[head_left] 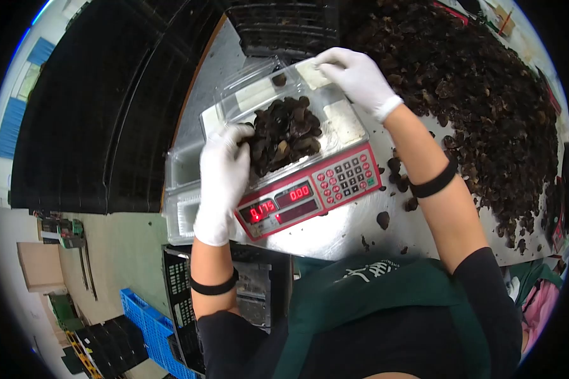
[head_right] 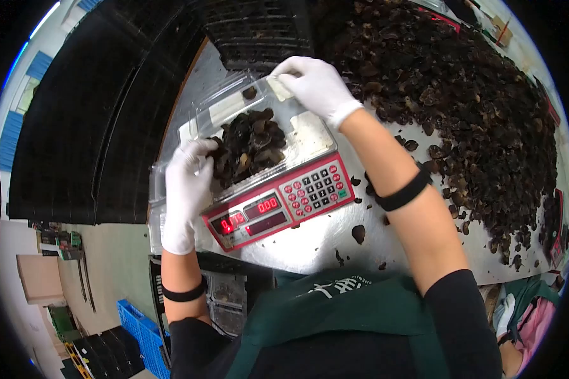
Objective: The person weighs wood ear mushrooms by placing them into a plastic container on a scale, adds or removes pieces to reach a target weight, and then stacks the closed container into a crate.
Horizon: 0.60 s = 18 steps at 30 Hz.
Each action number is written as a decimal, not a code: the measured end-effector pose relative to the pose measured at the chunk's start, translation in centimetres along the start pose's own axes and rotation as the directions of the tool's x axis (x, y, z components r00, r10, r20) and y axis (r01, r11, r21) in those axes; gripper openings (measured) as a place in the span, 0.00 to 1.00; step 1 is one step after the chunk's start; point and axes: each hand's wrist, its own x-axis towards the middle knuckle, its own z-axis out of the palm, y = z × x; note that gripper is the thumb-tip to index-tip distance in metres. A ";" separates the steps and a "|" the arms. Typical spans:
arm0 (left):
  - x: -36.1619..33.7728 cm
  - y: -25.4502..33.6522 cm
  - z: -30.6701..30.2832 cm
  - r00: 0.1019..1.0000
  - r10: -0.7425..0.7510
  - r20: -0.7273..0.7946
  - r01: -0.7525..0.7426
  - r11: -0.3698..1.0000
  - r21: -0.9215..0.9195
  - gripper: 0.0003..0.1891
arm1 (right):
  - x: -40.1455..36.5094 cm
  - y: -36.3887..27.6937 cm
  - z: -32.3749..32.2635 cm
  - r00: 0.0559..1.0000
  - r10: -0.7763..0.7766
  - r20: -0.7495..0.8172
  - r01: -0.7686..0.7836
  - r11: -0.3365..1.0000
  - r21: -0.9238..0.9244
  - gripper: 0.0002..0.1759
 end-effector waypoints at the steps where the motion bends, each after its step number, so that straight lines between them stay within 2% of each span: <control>1: 0.0 0.6 0.1 0.996 0.089 0.024 -0.091 0.992 0.090 0.11 | 1.2 0.3 0.6 0.999 -0.031 0.019 0.032 0.998 -0.058 0.13; 3: -0.1 1.2 0.1 0.994 0.086 0.066 -0.092 0.992 0.089 0.11 | 3.0 -0.9 1.8 0.966 0.183 0.184 -0.183 0.983 -0.021 0.13; 5: -0.1 1.8 -0.6 0.992 -0.058 0.113 0.054 0.998 0.041 0.11 | 5.1 0.2 3.7 0.985 -0.027 0.171 0.061 0.979 -0.193 0.12; 6: -0.2 1.4 -0.7 0.996 -0.040 0.084 0.038 0.999 0.032 0.11 | 6.5 0.9 4.6 0.974 -0.047 0.221 0.114 0.947 -0.301 0.14; 7: 0.0 1.4 -1.3 0.995 -0.045 0.089 0.041 0.998 0.040 0.11 | 6.9 0.3 5.2 0.964 -0.056 0.261 0.169 0.885 -0.435 0.15; 9: 0.5 1.5 -2.3 0.987 -0.152 0.059 0.154 0.987 -0.045 0.11 | 8.2 0.3 6.5 0.928 0.054 0.370 0.189 0.785 -0.589 0.16; 10: 1.0 0.9 -2.6 0.977 -0.208 0.046 0.210 0.977 -0.040 0.11 | 8.2 0.3 7.4 0.935 0.052 0.350 0.224 0.679 -0.699 0.16; 11: 1.5 0.4 -2.8 0.965 -0.263 0.016 0.263 0.960 -0.099 0.12 | 8.5 0.4 7.8 0.936 0.054 0.349 0.221 0.681 -0.698 0.16; 13: 2.8 -2.1 -2.8 0.946 -0.324 -0.006 0.315 0.924 -0.215 0.12 | 9.0 0.4 8.2 0.926 0.059 0.372 0.296 0.498 -0.815 0.14; 15: 3.9 -3.5 -2.9 0.938 -0.347 0.004 0.339 0.913 -0.228 0.12 | 8.4 -0.2 7.2 0.940 0.006 0.341 0.288 0.523 -0.802 0.11; 17: 4.7 -4.6 -2.6 0.935 -0.353 0.007 0.345 0.907 -0.241 0.12 | 7.0 -1.4 5.5 0.958 -0.185 0.221 0.281 0.773 -0.569 0.09; 18: 4.9 -5.1 -2.4 0.938 -0.347 0.006 0.338 0.908 -0.247 0.12 | 5.8 -2.0 4.7 0.954 -0.231 0.191 0.296 0.820 -0.490 0.09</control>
